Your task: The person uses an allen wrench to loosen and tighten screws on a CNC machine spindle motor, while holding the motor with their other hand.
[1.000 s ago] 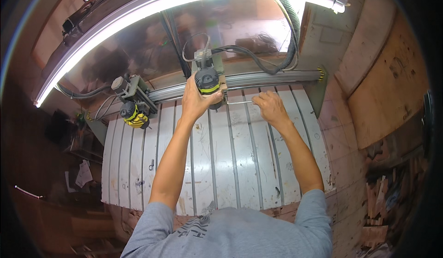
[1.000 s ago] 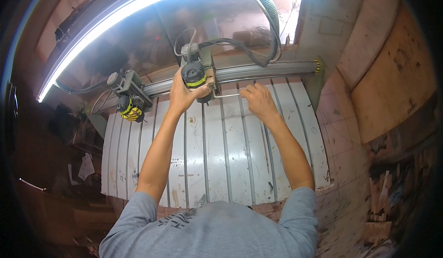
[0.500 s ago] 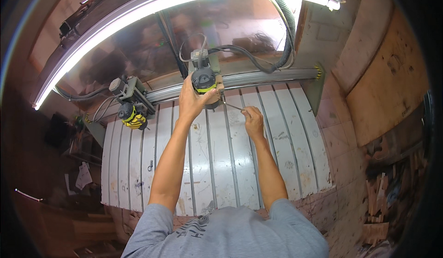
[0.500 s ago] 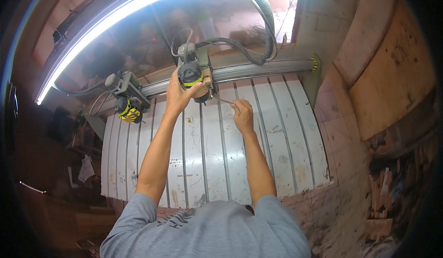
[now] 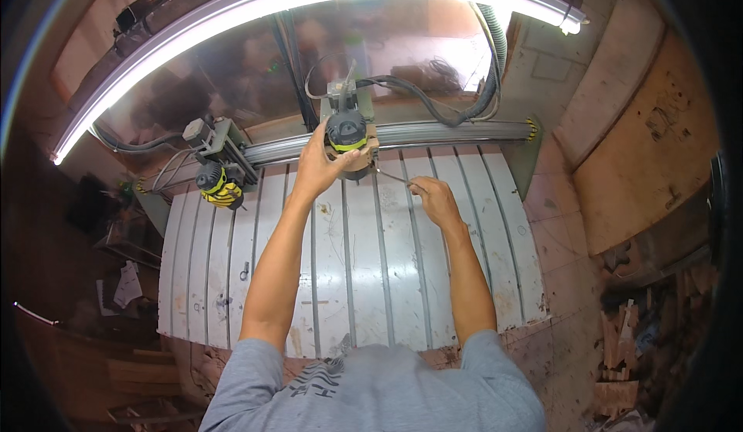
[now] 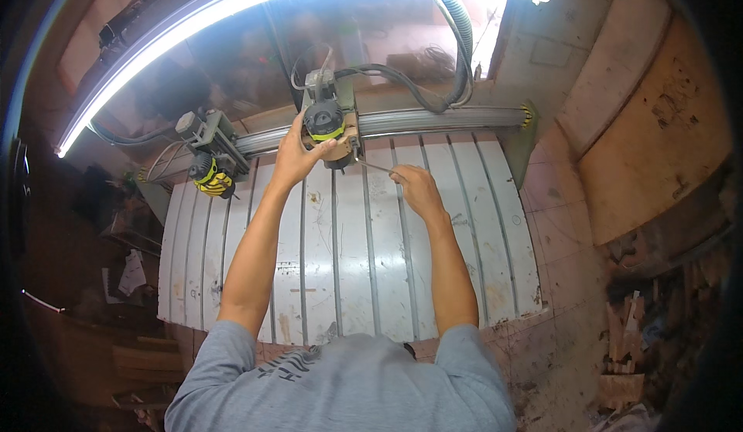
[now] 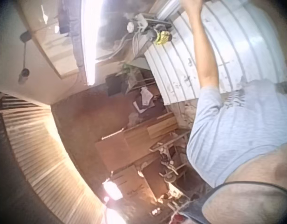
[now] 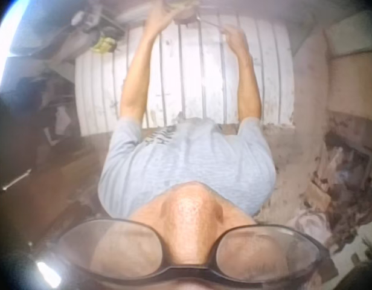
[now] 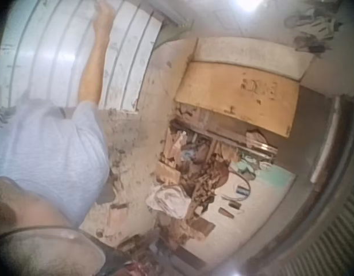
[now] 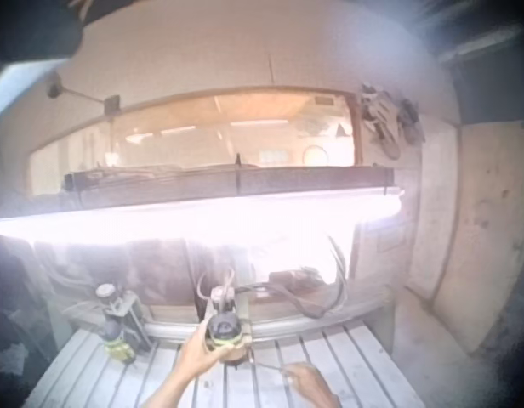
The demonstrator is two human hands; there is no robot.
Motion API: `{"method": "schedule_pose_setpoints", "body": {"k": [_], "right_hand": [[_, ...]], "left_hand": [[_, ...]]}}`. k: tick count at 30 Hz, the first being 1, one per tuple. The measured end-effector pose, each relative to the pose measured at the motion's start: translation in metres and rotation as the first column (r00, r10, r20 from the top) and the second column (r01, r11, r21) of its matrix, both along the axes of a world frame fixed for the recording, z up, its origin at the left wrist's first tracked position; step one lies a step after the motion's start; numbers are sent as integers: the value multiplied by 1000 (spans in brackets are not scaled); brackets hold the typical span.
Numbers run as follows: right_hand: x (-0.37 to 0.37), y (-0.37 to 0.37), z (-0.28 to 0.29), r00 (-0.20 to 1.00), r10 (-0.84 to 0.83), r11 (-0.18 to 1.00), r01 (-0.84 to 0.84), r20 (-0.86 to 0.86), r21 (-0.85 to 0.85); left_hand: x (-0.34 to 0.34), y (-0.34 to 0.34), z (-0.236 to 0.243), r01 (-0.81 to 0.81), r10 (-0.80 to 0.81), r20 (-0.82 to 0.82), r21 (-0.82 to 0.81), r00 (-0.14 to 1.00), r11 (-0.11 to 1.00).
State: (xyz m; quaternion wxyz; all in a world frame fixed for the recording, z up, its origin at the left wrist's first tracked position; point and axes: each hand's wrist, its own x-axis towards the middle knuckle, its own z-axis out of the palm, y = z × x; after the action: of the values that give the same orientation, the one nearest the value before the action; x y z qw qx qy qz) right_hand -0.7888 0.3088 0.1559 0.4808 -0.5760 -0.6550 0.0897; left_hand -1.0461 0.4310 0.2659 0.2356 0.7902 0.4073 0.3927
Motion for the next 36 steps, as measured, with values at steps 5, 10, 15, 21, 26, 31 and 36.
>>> {"method": "schedule_pose_setpoints", "body": {"k": [5,10,15,21,26,31,36], "right_hand": [[6,-5,-8,989,17,995,-32,-146,-100],[8,-1,-49,998,23,1000,-24,-51,-18],[12,-25,24,979,-69,990,43,193,135],[26,-21,70,849,-167,964,34,500,264],[28,-22,105,754,-153,977,16,639,215],[23,-18,131,715,-119,982,-19,689,189],[24,-5,140,670,-108,984,-33,735,175]], "left_hand": [[11,-7,2,39,-39,21,7,999,999],[4,2,-8,76,-82,50,100,995,992],[7,-2,-4,31,-31,20,3,999,1000],[6,0,-8,78,-81,88,30,993,996],[7,4,-12,81,-91,99,93,991,992],[5,-5,-2,23,-23,33,21,999,1000],[3,-9,3,21,-21,36,7,999,1000]]}}
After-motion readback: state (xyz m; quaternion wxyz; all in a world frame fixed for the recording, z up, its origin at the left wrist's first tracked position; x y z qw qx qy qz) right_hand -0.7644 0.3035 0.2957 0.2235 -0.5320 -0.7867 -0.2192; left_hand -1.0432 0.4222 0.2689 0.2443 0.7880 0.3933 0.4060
